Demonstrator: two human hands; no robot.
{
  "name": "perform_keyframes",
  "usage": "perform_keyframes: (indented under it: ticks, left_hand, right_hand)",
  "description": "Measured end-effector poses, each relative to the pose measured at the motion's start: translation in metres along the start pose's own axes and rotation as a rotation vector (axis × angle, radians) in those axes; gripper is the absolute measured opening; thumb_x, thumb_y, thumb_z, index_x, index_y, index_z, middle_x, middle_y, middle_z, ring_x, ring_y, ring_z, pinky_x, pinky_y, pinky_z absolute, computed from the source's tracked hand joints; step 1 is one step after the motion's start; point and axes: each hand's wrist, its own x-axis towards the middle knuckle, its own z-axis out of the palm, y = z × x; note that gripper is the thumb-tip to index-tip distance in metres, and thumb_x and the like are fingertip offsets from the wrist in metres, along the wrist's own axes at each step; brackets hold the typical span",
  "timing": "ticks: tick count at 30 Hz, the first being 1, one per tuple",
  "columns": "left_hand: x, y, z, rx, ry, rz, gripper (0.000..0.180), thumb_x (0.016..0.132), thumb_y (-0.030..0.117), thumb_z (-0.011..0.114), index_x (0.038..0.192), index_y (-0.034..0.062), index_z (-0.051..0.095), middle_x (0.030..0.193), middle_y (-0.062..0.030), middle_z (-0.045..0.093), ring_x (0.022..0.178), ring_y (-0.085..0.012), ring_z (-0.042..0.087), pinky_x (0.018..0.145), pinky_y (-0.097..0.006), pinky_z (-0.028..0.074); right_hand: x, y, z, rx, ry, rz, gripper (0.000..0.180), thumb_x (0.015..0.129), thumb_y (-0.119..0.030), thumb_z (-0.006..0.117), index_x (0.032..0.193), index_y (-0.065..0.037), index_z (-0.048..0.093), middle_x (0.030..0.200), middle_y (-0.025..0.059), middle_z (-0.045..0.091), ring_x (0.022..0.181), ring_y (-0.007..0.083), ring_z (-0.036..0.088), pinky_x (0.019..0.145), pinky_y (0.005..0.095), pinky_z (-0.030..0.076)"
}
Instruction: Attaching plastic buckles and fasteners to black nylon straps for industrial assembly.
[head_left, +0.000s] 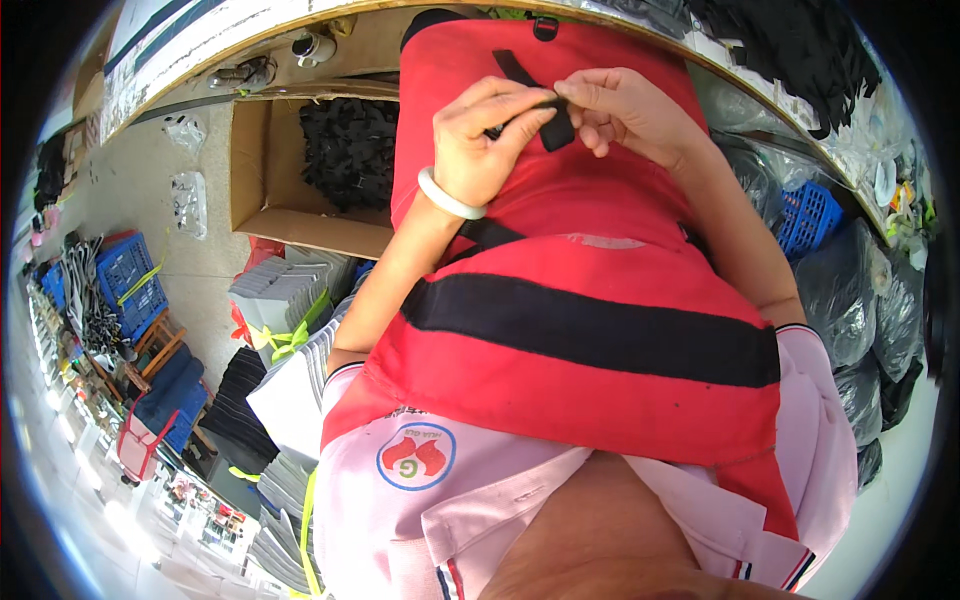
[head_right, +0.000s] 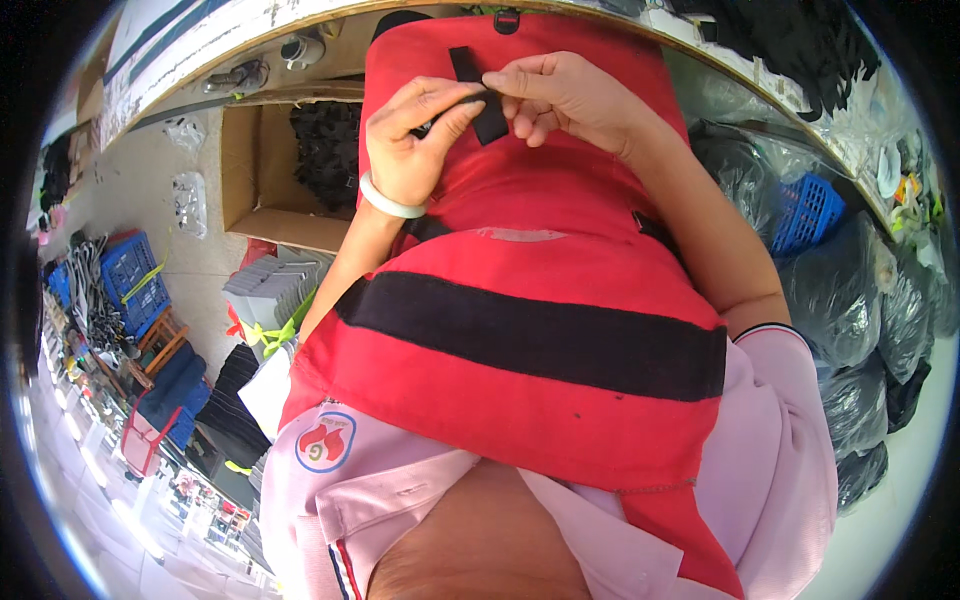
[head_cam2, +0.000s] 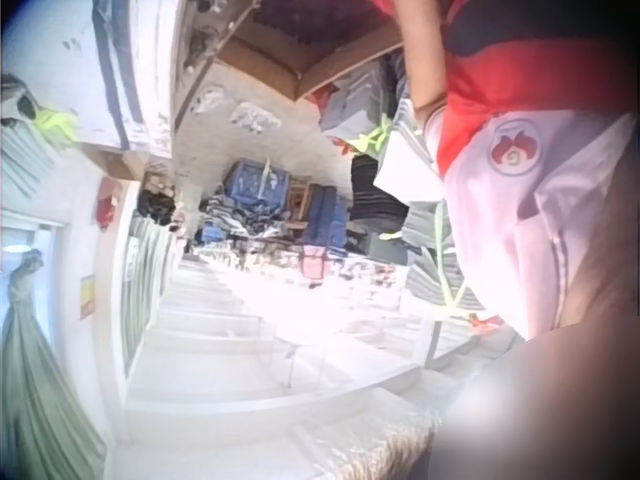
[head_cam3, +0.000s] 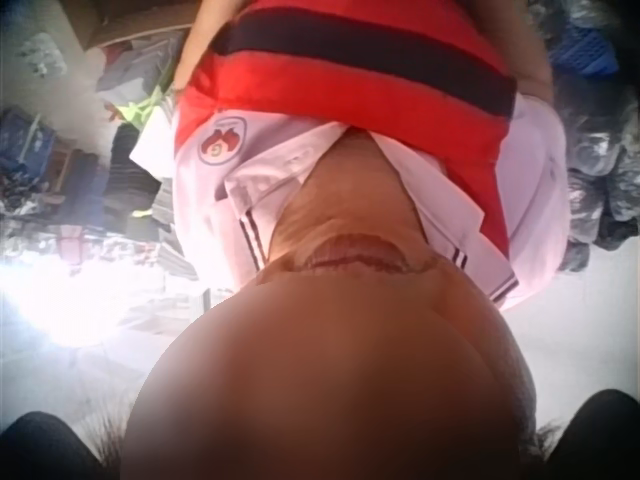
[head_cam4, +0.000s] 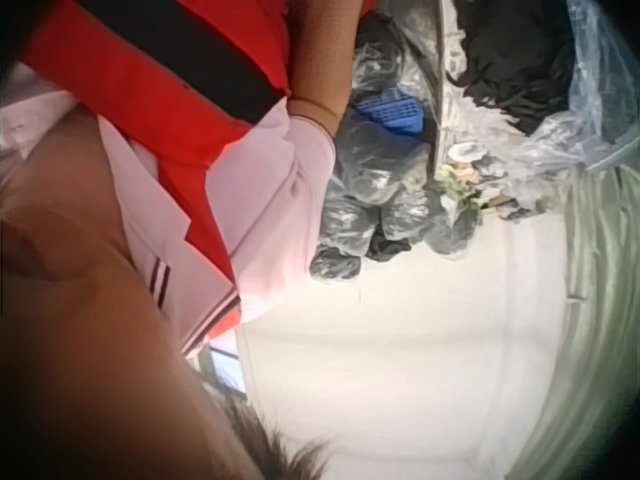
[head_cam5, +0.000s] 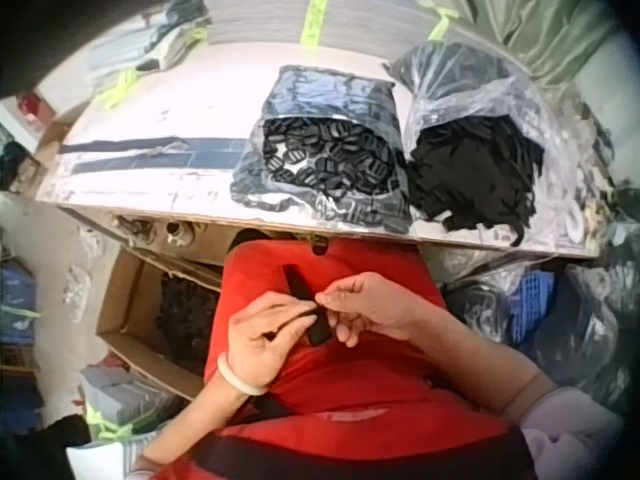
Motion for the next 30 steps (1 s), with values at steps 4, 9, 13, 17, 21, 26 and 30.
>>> perform_keyframes:
  ticks: [4, 9, 13, 17, 21, 26, 30]
  left_hand:
    - [-0.011, 0.01, -0.003, 0.084, -0.061, 0.043, 0.019, 0.073, -0.001, 0.075, 0.091, 0.0034, 0.072, 0.085, -0.0086, 0.066, 0.073, -0.0195, 0.065, 0.064, -0.028, 0.053]
    - [-0.021, 0.013, -0.006, 0.167, -0.068, 0.133, 0.019, 0.072, 0.001, 0.076, 0.09, 0.0062, 0.073, 0.086, -0.0069, 0.064, 0.069, -0.0191, 0.064, 0.057, -0.028, 0.052]
    - [-0.025, 0.015, -0.008, 0.17, -0.104, 0.122, 0.021, 0.071, 0.001, 0.077, 0.091, 0.0063, 0.073, 0.086, -0.0077, 0.064, 0.069, -0.0193, 0.064, 0.058, -0.028, 0.052]
    - [-0.026, 0.018, -0.011, 0.109, -0.036, 0.079, 0.022, 0.074, 0.001, 0.075, 0.095, 0.003, 0.072, 0.088, -0.0077, 0.065, 0.068, -0.0147, 0.062, 0.056, -0.026, 0.05]
    - [-0.024, 0.023, -0.015, -0.34, 0.286, -0.698, 0.017, 0.085, 0.006, 0.07, 0.1, -0.0017, 0.07, 0.08, -0.0032, 0.065, 0.056, -0.0056, 0.054, 0.044, -0.02, 0.039]
    - [-0.026, 0.022, -0.013, -0.51, 0.008, -0.847, 0.011, 0.085, 0.008, 0.07, 0.092, -0.0007, 0.071, 0.074, 0.0004, 0.061, 0.051, -0.0045, 0.05, 0.042, -0.017, 0.035]
    - [-0.026, 0.022, -0.014, -0.398, -0.028, -0.696, 0.007, 0.084, 0.005, 0.07, 0.084, -0.0022, 0.07, 0.073, 0.0008, 0.057, 0.054, -0.0044, 0.049, 0.045, -0.019, 0.037]
  right_hand:
    - [-0.003, 0.0, 0.001, -0.228, -0.052, -0.04, 0.023, 0.092, -0.025, 0.06, 0.093, -0.002, 0.066, 0.073, 0.001, 0.062, 0.061, 0.0075, 0.06, 0.057, 0.0206, 0.051]
    - [0.006, 0.01, 0.009, -0.178, 0.115, -0.12, 0.024, 0.092, -0.023, 0.061, 0.098, 0.0, 0.066, 0.089, 0.0041, 0.064, 0.087, 0.0114, 0.063, 0.074, 0.0256, 0.053]
    - [0.012, 0.023, 0.008, 0.134, -0.035, -0.026, 0.023, 0.096, -0.021, 0.056, 0.107, -0.001, 0.06, 0.102, 0.0049, 0.063, 0.092, 0.0107, 0.061, 0.084, 0.0261, 0.051]
    - [0.011, 0.017, 0.024, 0.023, 0.143, -0.259, 0.02, 0.096, -0.017, 0.055, 0.107, -0.001, 0.06, 0.105, 0.0056, 0.063, 0.095, 0.0113, 0.06, 0.088, 0.0262, 0.049]
    - [0.011, 0.02, 0.032, -0.279, 0.234, -0.632, 0.014, 0.095, -0.01, 0.057, 0.1, 0.002, 0.061, 0.105, 0.0055, 0.062, 0.095, 0.0084, 0.057, 0.085, 0.0237, 0.047]
    - [0.009, 0.03, 0.042, -0.361, 0.2, -0.73, 0.014, 0.095, -0.011, 0.056, 0.101, 0.001, 0.061, 0.106, 0.0063, 0.061, 0.094, 0.0084, 0.056, 0.083, 0.0231, 0.047]
    - [0.015, 0.014, 0.041, -0.065, 0.447, -0.341, 0.025, 0.098, -0.024, 0.053, 0.11, -0.002, 0.059, 0.108, 0.0068, 0.059, 0.097, 0.0124, 0.058, 0.087, 0.0266, 0.047]
